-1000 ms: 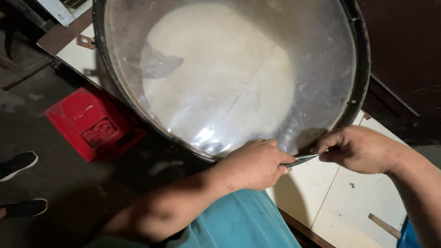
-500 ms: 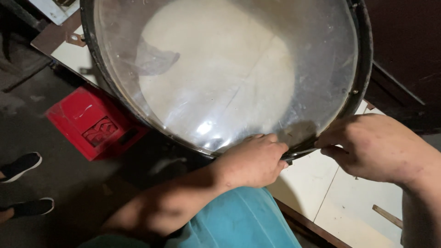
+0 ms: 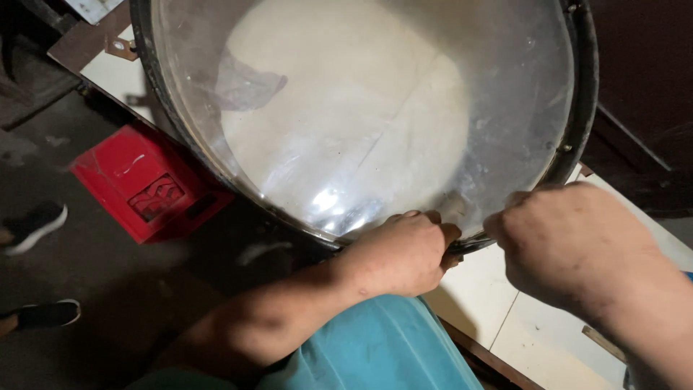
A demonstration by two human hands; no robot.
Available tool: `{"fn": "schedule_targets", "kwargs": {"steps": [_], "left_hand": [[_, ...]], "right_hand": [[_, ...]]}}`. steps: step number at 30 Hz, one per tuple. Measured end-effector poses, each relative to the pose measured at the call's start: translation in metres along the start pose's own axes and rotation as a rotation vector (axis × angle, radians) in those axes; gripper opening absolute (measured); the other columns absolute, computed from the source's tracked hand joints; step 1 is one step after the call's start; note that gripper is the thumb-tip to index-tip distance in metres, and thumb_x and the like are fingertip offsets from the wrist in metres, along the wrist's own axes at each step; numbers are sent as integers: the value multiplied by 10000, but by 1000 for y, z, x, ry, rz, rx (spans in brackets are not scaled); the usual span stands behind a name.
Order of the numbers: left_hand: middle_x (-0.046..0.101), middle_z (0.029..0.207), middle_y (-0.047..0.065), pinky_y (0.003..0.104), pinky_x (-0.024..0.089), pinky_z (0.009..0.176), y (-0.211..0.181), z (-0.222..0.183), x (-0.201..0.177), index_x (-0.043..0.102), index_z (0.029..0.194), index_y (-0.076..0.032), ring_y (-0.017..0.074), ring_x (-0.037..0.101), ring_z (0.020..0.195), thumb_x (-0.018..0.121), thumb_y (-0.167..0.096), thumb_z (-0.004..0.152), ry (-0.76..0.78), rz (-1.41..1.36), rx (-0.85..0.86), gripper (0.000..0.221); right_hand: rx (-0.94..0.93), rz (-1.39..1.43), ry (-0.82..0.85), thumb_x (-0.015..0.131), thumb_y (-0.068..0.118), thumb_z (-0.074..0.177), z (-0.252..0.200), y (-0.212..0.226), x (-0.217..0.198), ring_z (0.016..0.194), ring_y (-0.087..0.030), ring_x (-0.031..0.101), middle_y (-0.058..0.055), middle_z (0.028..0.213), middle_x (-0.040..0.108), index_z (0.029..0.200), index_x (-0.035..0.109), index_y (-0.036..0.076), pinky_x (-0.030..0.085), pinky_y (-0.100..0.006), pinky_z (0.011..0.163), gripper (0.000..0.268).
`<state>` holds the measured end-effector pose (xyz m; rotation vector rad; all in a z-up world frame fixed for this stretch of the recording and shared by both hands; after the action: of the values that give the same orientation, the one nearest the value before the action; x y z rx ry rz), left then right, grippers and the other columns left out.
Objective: Adjusting the tension rods on a drum head using a wrench
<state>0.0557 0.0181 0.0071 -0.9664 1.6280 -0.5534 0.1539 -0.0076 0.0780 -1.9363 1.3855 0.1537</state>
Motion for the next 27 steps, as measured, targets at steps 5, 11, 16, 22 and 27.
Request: {"fn": "schedule_targets", "kwargs": {"steps": [5,11,16,22,27], "left_hand": [[653,1155,213,538,514,828,2,2,4,594,1297,-130,420,655,971,459,-297,1011,17,10,17,357],[658,1131,196,523,511,839,5,6,7,606,1304,-191,418,659,953,476,-303,982,12,24,28,366],[637,1126,170,534,526,846,4,-1,-2,658,1162,-134,375,643,1082,477,-314,1008,18,-36,-30,298],[639,1060,102,415,445,950,6,6,7,655,1216,-210,278,620,1030,465,-274,1000,5,-72,27,295],[605,1202,203,501,451,981,0,4,6,563,1338,-101,356,587,1119,420,-248,1046,71,-28,32,357]], "right_hand": [[-59,41,67,511,152,806,13,11,4,790,-229,690,74,846,724,897,702,334,545,-385,638,279],[-113,28,109,525,184,769,23,13,-9,802,-226,695,61,832,732,886,705,319,556,-374,659,253],[-92,73,127,531,301,813,40,-22,15,872,-171,711,106,895,743,881,713,368,549,-342,716,206],[-351,800,-220,864,274,731,75,-52,95,740,-49,864,164,826,925,794,913,332,647,-261,706,98],[-591,942,-727,778,334,794,52,-48,94,732,-122,522,167,785,817,955,863,273,412,-300,733,192]]}}
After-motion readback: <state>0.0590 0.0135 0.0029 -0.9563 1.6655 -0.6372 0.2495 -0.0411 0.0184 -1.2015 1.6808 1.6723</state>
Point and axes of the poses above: each hand's wrist, its own z-axis towards the middle knuckle, its own x-axis out of the palm, y = z × x, the point moved 7 cm from there along z, towards the middle knuckle
